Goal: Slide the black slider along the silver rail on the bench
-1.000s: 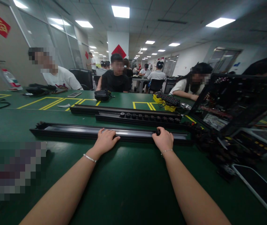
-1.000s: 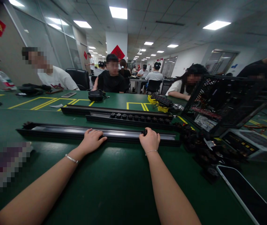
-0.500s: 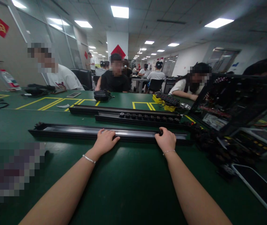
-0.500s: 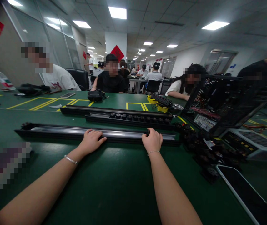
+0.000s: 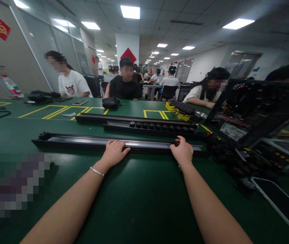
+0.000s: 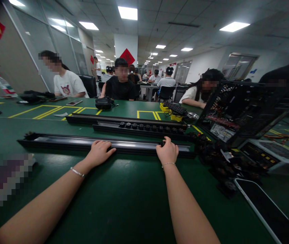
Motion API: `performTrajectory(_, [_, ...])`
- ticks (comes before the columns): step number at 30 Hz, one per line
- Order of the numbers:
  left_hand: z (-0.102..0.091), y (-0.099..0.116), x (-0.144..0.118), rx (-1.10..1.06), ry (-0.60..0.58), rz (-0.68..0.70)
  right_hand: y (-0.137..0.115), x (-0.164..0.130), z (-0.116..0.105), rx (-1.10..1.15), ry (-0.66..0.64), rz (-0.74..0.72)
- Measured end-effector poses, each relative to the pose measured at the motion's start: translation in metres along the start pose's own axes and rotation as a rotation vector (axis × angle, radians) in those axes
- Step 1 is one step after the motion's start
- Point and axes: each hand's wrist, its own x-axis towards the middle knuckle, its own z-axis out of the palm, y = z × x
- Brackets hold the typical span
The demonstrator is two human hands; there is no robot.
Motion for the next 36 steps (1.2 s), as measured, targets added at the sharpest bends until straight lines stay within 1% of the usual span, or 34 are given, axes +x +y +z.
performTrajectory(3, [0.000, 0.000, 0.000, 0.000, 0.002, -0.003, 0.003, 0.001, -0.002, -0.021, -0.003, 0.010])
performTrajectory(6, [0.001, 0.000, 0.000, 0.015, 0.001, 0.000, 0.006, -0.001, -0.004, -0.102, 0.027, 0.035])
performTrajectory(9, [0.001, 0.000, 0.001, 0.026, -0.002, 0.003, 0.010, -0.001, -0.005, -0.139, 0.010, 0.022])
performTrajectory(20, [0.003, -0.002, 0.000, 0.013, 0.010, 0.008, 0.016, -0.001, -0.007, -0.141, -0.020, -0.009])
performTrajectory(26, [0.002, -0.001, 0.000, 0.014, 0.015, 0.000, 0.016, 0.001, -0.011, -0.136, -0.001, 0.002])
performTrajectory(30, [0.002, -0.001, 0.000, 0.030, -0.004, -0.003, 0.021, 0.005, -0.013, -0.104, -0.005, 0.015])
performTrajectory(34, [0.003, -0.002, 0.000, 0.030, 0.005, 0.006, 0.026, 0.007, -0.014, -0.100, -0.009, 0.012])
performTrajectory(36, [0.002, -0.001, -0.001, 0.027, 0.010, 0.004, 0.027, 0.007, -0.014, -0.114, 0.010, 0.005])
